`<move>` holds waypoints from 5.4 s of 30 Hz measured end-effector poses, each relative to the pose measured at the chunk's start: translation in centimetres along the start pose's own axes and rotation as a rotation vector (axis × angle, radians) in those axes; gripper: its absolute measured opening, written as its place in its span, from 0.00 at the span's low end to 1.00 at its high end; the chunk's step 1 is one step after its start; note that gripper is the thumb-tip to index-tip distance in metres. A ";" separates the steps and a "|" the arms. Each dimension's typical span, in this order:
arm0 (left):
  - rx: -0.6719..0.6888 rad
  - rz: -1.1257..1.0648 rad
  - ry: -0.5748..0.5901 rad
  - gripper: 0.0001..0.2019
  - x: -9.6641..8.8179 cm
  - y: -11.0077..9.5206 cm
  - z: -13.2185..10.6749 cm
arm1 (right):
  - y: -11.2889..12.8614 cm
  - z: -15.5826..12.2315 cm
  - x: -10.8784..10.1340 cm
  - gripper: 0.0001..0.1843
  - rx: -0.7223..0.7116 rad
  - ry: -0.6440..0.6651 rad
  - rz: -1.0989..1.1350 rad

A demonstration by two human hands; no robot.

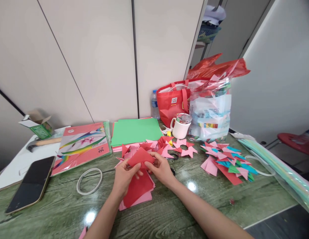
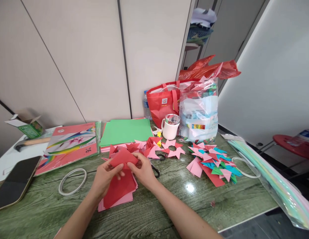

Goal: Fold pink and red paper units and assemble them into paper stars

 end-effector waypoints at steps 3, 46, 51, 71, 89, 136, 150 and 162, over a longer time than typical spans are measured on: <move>0.033 0.018 -0.003 0.09 -0.2 0.2 0.2 | 0.1 -0.1 0.1 0.12 0.023 0.029 0.010; 0.207 0.132 -0.044 0.15 -0.3 0.5 0.4 | 0.4 0.2 -0.2 0.05 -0.135 -0.004 0.095; 0.122 0.085 -0.006 0.14 -0.6 0.9 0.8 | -0.4 0.4 -0.2 0.06 -0.068 -0.014 0.105; 0.005 -0.033 -0.016 0.21 -0.5 1.2 0.8 | -0.6 0.4 -0.3 0.07 -0.194 -0.003 -0.087; -0.091 0.047 0.181 0.12 -0.1 1.3 0.4 | -0.3 0.2 -0.2 0.05 -0.150 -0.046 -0.133; 0.249 0.208 0.043 0.06 -0.6 0.5 0.8 | 0.2 -0.1 -0.4 0.10 -0.140 -0.015 -0.206; 0.073 0.185 0.259 0.11 -0.6 1.1 0.7 | -0.3 0.3 -0.2 0.10 -0.025 0.055 -0.059; 0.020 0.181 0.363 0.17 0.1 1.5 0.2 | 0.4 -0.1 -0.1 0.07 -0.114 0.078 -0.190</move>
Point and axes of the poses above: each hand's wrist, its own z-axis towards the middle knuckle, its own x-axis out of the palm, y = z × x, the point moved 1 cm from there along z, towards the middle knuckle, and after that the axes turned 6 degrees about -y, right-handed, at the moved point
